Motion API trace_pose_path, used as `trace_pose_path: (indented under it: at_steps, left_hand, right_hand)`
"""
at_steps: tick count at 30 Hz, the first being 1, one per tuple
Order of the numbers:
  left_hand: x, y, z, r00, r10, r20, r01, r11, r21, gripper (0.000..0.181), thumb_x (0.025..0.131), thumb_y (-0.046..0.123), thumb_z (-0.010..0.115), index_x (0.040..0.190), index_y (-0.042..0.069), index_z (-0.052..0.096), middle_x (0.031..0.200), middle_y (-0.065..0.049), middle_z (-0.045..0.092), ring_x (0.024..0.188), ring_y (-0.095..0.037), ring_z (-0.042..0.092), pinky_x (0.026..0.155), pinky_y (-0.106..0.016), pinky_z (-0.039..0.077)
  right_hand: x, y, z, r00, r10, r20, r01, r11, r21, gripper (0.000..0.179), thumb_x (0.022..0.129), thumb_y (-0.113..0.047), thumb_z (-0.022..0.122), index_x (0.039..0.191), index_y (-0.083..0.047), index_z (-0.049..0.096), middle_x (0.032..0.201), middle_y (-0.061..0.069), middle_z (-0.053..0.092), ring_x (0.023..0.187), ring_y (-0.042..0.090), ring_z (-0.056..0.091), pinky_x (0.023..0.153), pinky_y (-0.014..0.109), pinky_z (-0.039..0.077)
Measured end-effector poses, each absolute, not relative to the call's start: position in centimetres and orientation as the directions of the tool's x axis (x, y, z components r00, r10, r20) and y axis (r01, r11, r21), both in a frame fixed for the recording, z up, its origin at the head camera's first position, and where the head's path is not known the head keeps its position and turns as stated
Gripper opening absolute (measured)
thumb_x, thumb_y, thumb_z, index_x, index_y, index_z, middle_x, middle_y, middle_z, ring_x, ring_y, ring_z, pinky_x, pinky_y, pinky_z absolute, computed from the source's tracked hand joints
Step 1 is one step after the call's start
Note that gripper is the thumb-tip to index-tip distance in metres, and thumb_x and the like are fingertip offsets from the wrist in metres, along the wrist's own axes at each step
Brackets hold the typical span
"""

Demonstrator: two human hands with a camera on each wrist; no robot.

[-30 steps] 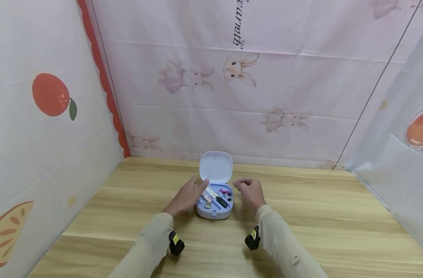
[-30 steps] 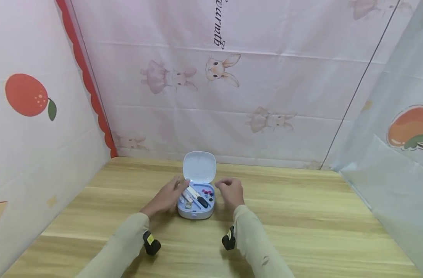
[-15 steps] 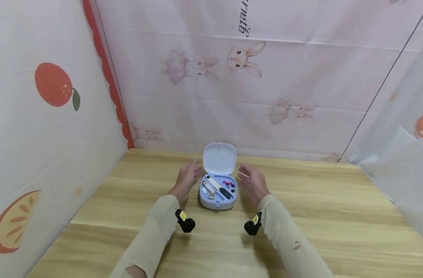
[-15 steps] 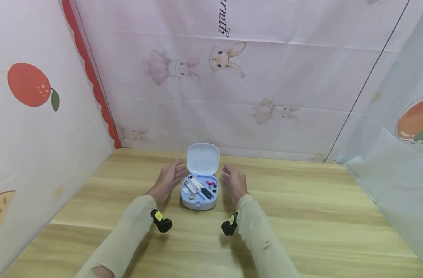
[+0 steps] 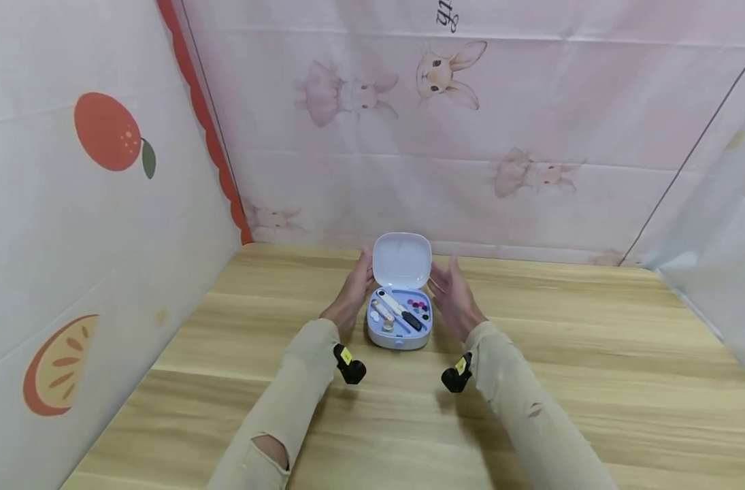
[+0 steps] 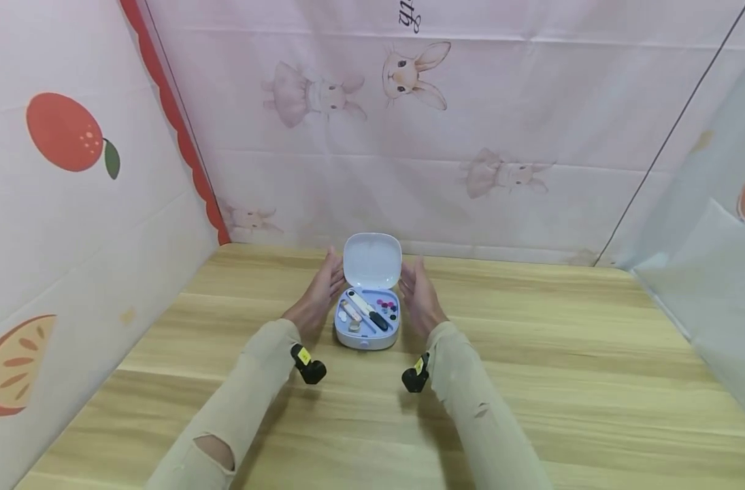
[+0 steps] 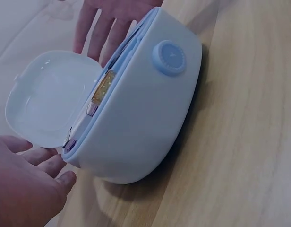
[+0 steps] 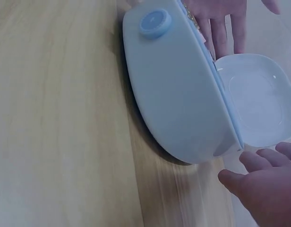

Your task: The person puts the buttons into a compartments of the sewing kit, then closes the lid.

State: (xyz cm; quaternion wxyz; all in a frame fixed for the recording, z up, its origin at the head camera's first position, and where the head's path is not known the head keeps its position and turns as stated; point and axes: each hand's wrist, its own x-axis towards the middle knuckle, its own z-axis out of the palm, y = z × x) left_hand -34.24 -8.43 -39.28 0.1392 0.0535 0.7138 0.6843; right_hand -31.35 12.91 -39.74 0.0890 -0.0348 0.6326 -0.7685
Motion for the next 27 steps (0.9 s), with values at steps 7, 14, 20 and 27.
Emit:
trace_pose_path:
  at_steps: [7, 14, 20, 27]
  left_hand:
    - [-34.33, -8.59, -38.95, -0.948, 0.278, -0.154, -0.142, 0.063, 0.988, 0.105, 0.077, 0.096, 0.023, 0.163, 0.035, 0.018, 0.167, 0.004, 0.022, 0.151, -0.02, 0.024, 0.123, -0.051, 0.008]
    - [-33.91, -8.75, -39.2, -0.929, 0.304, -0.211, -0.196, 0.081, 0.977, 0.109, 0.071, 0.101, 0.026, 0.161, 0.042, 0.014, 0.167, 0.006, 0.019, 0.152, -0.021, 0.021, 0.12, -0.06, -0.001]
    - [-33.88, -8.61, -39.26, -0.931, 0.313, -0.188, -0.171, 0.08, 0.982, 0.104, 0.073, 0.1, 0.027, 0.16, 0.045, 0.016, 0.167, 0.007, 0.02, 0.152, -0.02, 0.021, 0.119, -0.062, -0.004]
    - [-34.01, -8.62, -39.39, -0.942, 0.318, -0.11, -0.093, 0.067, 0.993, 0.098, 0.081, 0.094, 0.028, 0.161, 0.039, 0.017, 0.166, 0.004, 0.024, 0.15, -0.021, 0.026, 0.121, -0.056, 0.002]
  right_hand:
    - [-31.37, 12.81, -39.59, -0.982, -0.19, -0.021, 0.058, -0.189, -0.98, 0.087, 0.103, -0.068, 0.012, 0.162, -0.004, 0.011, 0.168, 0.014, 0.013, 0.153, 0.029, 0.016, 0.124, 0.043, 0.005]
    - [-31.21, 12.98, -39.9, -0.983, -0.181, -0.011, 0.048, -0.199, -0.979, 0.081, 0.106, -0.06, 0.012, 0.161, 0.0, 0.011, 0.167, 0.016, 0.013, 0.153, 0.031, 0.016, 0.124, 0.041, 0.007]
    - [-31.33, 13.06, -40.0, -0.985, -0.173, 0.001, 0.034, -0.203, -0.979, 0.081, 0.106, -0.06, 0.015, 0.16, 0.001, 0.014, 0.167, 0.017, 0.015, 0.152, 0.032, 0.017, 0.124, 0.042, 0.008]
    - [-31.34, 13.13, -40.13, -0.986, -0.165, 0.0, 0.031, -0.189, -0.981, 0.08, 0.107, -0.059, 0.017, 0.159, 0.002, 0.018, 0.166, 0.018, 0.019, 0.151, 0.033, 0.021, 0.124, 0.043, 0.01]
